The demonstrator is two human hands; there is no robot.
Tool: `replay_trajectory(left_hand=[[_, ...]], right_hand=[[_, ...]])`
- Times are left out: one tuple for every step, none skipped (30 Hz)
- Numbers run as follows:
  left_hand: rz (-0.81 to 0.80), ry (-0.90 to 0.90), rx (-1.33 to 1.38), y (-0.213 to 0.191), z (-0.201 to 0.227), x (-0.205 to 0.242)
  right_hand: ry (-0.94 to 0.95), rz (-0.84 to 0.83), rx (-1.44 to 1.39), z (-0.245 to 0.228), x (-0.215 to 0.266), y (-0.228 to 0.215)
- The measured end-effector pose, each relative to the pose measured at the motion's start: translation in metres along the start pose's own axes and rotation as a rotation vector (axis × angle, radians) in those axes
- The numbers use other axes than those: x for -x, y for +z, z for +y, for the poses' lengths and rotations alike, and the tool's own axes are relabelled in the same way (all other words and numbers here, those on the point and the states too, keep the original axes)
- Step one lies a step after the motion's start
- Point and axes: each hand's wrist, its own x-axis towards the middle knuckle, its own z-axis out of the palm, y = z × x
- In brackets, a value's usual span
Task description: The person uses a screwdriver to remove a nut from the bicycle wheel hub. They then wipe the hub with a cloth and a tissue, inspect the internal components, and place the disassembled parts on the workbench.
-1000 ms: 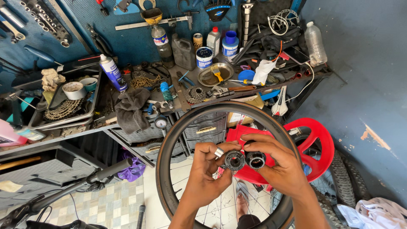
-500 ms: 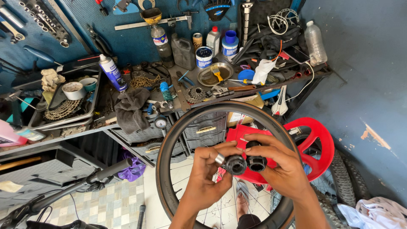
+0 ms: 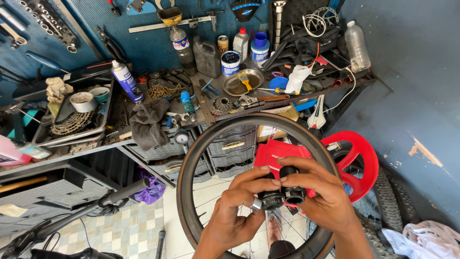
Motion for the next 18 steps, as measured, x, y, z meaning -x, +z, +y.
replay_trajectory(left_hand=[[-0.003, -0.001, -0.008, 0.0, 0.0004, -0.0001], [-0.006, -0.001, -0.016, 0.0, 0.0007, 0.0], [0.0, -0.003, -0.023, 0.0003, 0.0007, -0.0001], [0.005, -0.005, -0.03, 0.0007, 0.0005, -0.0003], [0.01, -0.007, -0.036, 0.0008, 0.0005, -0.0001], [0.009, -0.012, -0.032, 0.0006, 0.0006, 0.0002], [0.007, -0.016, -0.028, 0.0006, 0.0005, 0.0001], [0.005, -0.019, -0.024, 0.0006, 0.0002, 0.0], [0.008, -0.026, -0.025, 0.0007, 0.0004, 0.0004], [0.01, -0.033, -0.025, 0.0008, 0.0004, 0.0007], [0.012, -0.039, -0.026, 0.0008, -0.0003, 0.0006], [0.01, -0.035, -0.022, 0.0007, -0.0012, 0.0004], [0.009, -0.033, -0.017, 0.0004, -0.0016, 0.0005], [0.008, -0.03, -0.013, 0.0001, -0.0021, 0.0007], [0.01, -0.036, -0.015, 0.0002, -0.0029, 0.0011], [0.011, -0.042, -0.018, 0.0002, -0.0039, 0.0018], [0.013, -0.05, -0.019, 0.0004, -0.0047, 0.0028], [0.018, -0.054, -0.008, 0.0004, -0.0063, 0.0037]], right_hand=[[-0.004, 0.0, -0.001, -0.0004, -0.0002, 0.0001], [-0.007, 0.0, -0.003, -0.0006, -0.0004, 0.0002], [-0.002, 0.0, 0.002, -0.0009, -0.0006, 0.0003], [0.003, 0.0, 0.007, -0.001, -0.0009, 0.0004], [0.007, 0.0, 0.012, -0.0011, -0.0009, 0.0006], [0.005, -0.001, 0.017, -0.0011, -0.0009, 0.0007], [0.002, -0.002, 0.021, -0.0007, -0.0011, 0.0005], [-0.001, -0.003, 0.025, -0.0002, -0.0012, 0.0003], [0.004, -0.003, 0.021, -0.0001, -0.0008, 0.0005], [0.01, -0.004, 0.017, 0.0002, -0.0006, 0.0008], [0.013, -0.004, 0.014, 0.0007, -0.0008, 0.0007], [0.012, -0.006, 0.017, 0.0008, -0.001, 0.0006], [0.01, -0.009, 0.018, 0.0004, -0.0012, 0.0006], [0.009, -0.012, 0.02, -0.0001, -0.0015, 0.0007], [0.014, -0.014, 0.026, -0.0001, -0.0022, 0.0007], [0.019, -0.016, 0.031, -0.0001, -0.003, 0.0007], [0.026, -0.018, 0.037, -0.0006, -0.0035, 0.0009], [0.033, -0.018, 0.044, -0.0008, -0.0044, 0.0012]])
